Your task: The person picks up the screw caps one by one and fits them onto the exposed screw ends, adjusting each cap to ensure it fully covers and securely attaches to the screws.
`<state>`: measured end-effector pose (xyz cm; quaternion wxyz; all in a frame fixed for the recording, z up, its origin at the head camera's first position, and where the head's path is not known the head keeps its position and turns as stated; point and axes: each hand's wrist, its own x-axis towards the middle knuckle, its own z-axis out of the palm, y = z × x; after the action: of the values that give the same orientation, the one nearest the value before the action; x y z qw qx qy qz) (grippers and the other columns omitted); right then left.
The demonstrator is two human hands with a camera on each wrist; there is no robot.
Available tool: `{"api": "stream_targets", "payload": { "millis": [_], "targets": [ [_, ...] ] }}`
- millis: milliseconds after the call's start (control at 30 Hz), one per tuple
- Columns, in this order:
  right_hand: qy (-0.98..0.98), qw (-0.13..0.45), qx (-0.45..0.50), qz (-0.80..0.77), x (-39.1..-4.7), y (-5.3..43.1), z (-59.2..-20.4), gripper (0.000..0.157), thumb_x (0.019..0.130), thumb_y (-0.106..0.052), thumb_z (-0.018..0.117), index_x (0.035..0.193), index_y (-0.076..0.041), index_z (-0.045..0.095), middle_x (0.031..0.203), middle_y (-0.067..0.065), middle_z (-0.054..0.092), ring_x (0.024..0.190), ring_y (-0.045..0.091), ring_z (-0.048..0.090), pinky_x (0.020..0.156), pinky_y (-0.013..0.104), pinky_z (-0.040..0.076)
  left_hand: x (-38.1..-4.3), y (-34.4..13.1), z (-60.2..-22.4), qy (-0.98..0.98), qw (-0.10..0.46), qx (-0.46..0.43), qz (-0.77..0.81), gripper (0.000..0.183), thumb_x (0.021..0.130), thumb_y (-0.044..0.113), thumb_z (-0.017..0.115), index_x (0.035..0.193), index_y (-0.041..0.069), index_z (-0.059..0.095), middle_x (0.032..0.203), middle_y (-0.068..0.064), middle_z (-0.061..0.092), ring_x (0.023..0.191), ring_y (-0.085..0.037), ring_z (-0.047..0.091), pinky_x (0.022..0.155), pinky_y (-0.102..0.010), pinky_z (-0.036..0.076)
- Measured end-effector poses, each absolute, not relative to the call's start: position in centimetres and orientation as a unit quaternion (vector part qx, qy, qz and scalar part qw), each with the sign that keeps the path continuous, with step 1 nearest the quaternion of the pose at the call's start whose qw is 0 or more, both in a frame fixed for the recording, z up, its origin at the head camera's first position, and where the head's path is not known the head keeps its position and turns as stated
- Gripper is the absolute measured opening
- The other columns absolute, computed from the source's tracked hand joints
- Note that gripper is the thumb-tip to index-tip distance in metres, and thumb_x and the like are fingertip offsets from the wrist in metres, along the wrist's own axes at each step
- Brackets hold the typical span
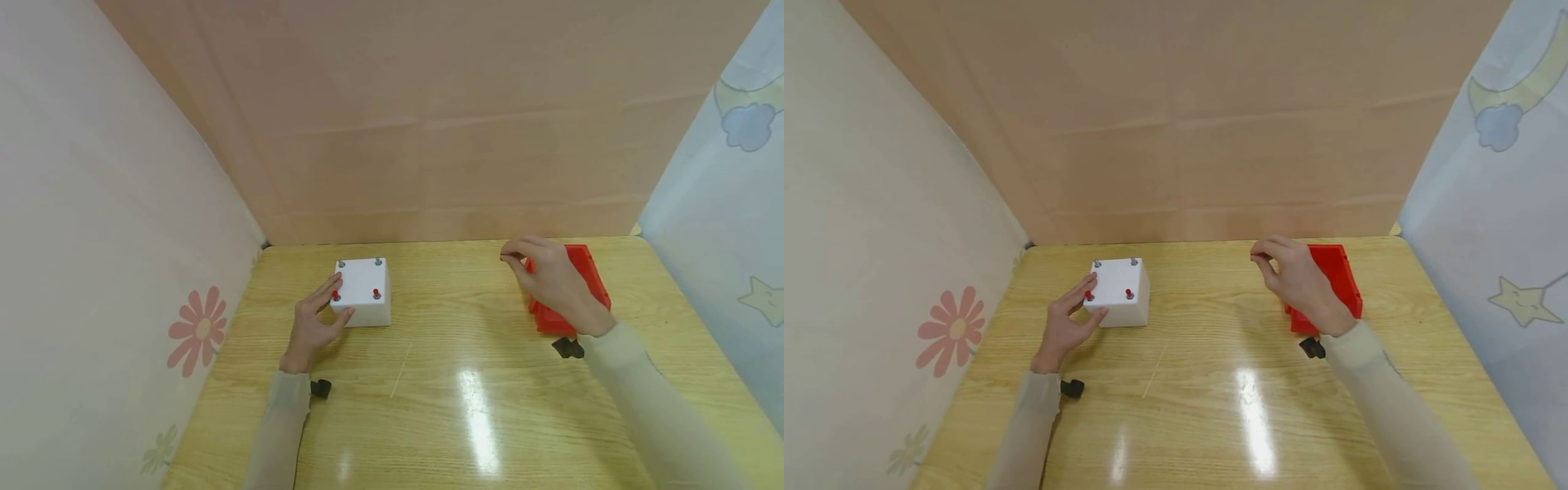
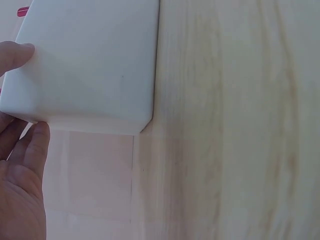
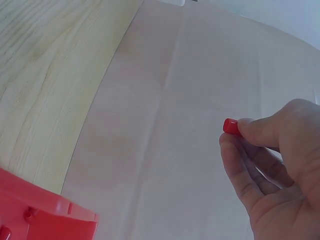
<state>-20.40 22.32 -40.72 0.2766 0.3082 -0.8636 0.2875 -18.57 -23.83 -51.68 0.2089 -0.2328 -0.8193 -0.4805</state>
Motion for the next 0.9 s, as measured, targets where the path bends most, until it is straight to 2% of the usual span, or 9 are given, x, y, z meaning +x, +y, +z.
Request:
{"api": "stream_targets", "payload": {
  "millis": [200, 367, 900],
  "targets": [
    [-0.86, 0.269, 0.315, 0.298, -20.5, 21.9, -40.7, 0.022, 0.085, 0.01, 0.085, 0.1, -0.003, 0.077, 0.098, 0.006, 0.076, 0.083, 0.021, 0.071, 0.089, -0.003, 0.042, -18.5, -23.9, -51.6, -0.82, 0.206, -0.23, -0.483, 0.063, 0.084, 0.0, 0.09, 0.142, -0.003, 0.066, 0.154, -0.019, 0.06, 0.144, -0.042, 0.055, 0.107, -0.015, 0.049],
    [-0.854, 0.275, 0.324, 0.299, -20.7, 21.8, -40.7, 0.019, 0.085, 0.008, 0.085, 0.099, -0.002, 0.076, 0.097, 0.006, 0.076, 0.083, 0.019, 0.07, 0.09, -0.002, 0.044, -18.5, -24.0, -51.6, -0.823, 0.198, -0.224, -0.483, 0.062, 0.087, 0.005, 0.089, 0.145, 0.001, 0.065, 0.156, -0.014, 0.059, 0.147, -0.038, 0.053, 0.108, -0.016, 0.049],
    [-0.848, 0.279, 0.321, 0.315, -20.8, 21.0, -40.3, 0.018, 0.086, 0.01, 0.083, 0.1, -0.001, 0.078, 0.097, 0.004, 0.077, 0.084, 0.019, 0.072, 0.088, 0.003, 0.048, -18.8, -24.1, -51.9, -0.817, 0.214, -0.238, -0.481, 0.062, 0.085, 0.001, 0.09, 0.142, -0.002, 0.066, 0.153, -0.019, 0.06, 0.142, -0.043, 0.056, 0.106, -0.017, 0.05]
  ]
}}
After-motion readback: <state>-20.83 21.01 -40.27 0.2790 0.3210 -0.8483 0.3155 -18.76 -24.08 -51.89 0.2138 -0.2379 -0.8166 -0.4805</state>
